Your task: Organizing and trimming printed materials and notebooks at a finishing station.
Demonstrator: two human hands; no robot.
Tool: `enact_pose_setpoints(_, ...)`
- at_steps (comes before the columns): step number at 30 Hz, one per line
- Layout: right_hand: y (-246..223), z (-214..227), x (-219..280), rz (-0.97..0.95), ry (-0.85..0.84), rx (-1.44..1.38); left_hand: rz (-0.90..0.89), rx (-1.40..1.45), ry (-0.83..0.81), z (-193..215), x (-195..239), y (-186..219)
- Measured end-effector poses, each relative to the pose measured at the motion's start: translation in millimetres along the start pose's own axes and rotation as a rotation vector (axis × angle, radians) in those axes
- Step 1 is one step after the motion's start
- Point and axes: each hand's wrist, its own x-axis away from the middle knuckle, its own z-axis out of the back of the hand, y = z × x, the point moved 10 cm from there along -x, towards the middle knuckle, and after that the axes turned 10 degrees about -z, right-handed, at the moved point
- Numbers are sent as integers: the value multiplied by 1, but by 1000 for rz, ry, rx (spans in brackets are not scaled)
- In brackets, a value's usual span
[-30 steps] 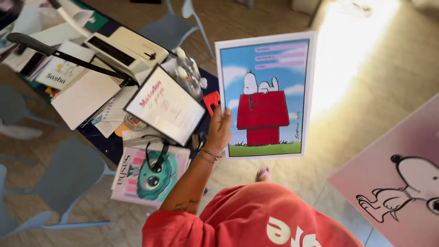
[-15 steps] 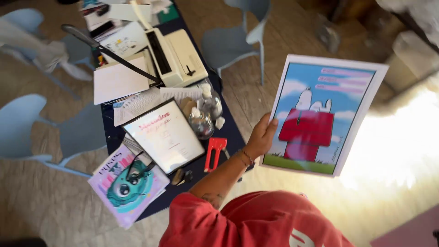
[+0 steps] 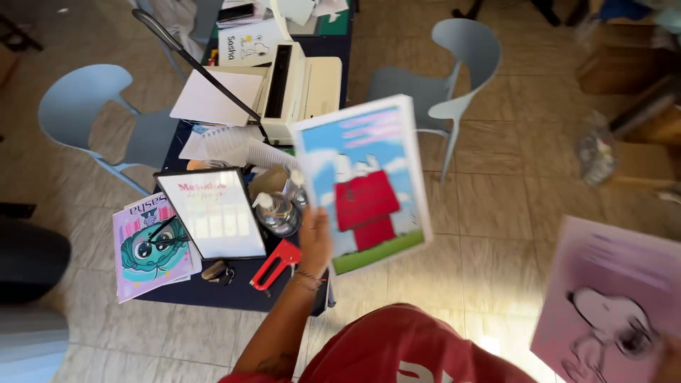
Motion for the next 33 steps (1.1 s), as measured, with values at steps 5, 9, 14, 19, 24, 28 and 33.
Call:
enact_pose_setpoints(5,-170,-186,36,879,71,323,-82,-52,269,39,-63,40)
enact_pose_setpoints(9,-253,-293,-15,911,-25,268,-92,-192,482,51,-112,5)
enact_pose_setpoints(14,-380,-439,-28,791,-57,609,-124,-275,590,49,-184,-11)
enact_pose_setpoints(19,-462,-613,-56,846,-152,802,103,-297,710,68,-200,-42)
enact_pose_setpoints(24,-507,-849,-140,927,-371,333,132,-473,810,68,-211,-32)
enact_pose_setpoints(28,-502,-1056,-159,720,-738,-165,306,-597,931,47,-204,-25)
enact_pose_setpoints(33,-447,-1235,-155,272,-734,-147,423,-644,1119,49,-212,-54)
